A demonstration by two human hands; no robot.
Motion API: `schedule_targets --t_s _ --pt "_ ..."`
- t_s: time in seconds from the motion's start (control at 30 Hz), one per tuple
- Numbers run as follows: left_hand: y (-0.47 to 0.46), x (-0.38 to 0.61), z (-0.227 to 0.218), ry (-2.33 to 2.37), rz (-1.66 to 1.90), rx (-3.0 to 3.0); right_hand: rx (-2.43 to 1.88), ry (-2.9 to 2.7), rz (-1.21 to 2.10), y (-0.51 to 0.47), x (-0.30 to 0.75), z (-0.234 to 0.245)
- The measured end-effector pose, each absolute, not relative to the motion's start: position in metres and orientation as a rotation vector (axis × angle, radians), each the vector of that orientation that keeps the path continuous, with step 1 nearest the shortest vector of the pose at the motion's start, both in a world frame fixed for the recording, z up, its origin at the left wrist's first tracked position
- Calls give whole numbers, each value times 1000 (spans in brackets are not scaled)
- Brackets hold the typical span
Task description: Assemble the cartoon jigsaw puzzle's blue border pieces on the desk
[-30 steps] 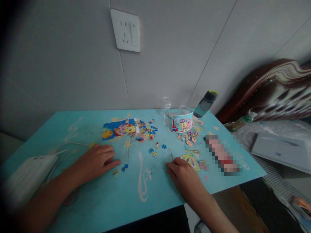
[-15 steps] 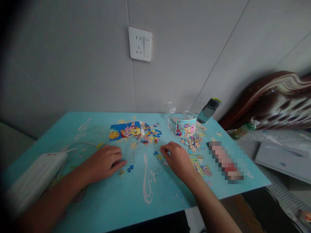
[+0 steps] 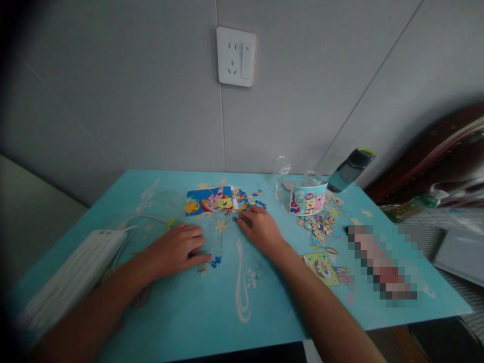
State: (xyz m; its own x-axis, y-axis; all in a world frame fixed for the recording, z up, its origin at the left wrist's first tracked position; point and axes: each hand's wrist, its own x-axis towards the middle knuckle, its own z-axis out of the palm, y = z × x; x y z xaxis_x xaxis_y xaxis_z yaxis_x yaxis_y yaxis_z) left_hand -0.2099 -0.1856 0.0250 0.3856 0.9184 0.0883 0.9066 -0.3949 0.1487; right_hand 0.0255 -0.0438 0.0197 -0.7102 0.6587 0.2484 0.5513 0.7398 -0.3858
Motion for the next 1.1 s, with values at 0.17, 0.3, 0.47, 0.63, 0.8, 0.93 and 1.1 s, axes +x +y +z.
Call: schedule_targets --t_s 0.17,0.3,0.47,0.63,0.8,0.93,1.1 --pt "-185 -209 26 1696 234 2552 -871 -2575 427 -50 29 16" --pt "-185 -205 25 1741 243 2595 -815 -2540 557 -56 29 17" --pt "-185 -201 27 1757 261 2623 -830 -2452 774 -56 34 21" --pt "-186 -196 32 1710 405 2536 -999 -2163 1257 -62 32 28" --pt "-190 -185 32 1610 812 2279 -973 -1899 1603 -81 20 33" --pt "-190 -181 28 1603 1010 2135 -934 -1897 1670 -93 14 34" --pt "-187 -188 25 1672 908 2357 -965 -1995 1497 -70 38 46"
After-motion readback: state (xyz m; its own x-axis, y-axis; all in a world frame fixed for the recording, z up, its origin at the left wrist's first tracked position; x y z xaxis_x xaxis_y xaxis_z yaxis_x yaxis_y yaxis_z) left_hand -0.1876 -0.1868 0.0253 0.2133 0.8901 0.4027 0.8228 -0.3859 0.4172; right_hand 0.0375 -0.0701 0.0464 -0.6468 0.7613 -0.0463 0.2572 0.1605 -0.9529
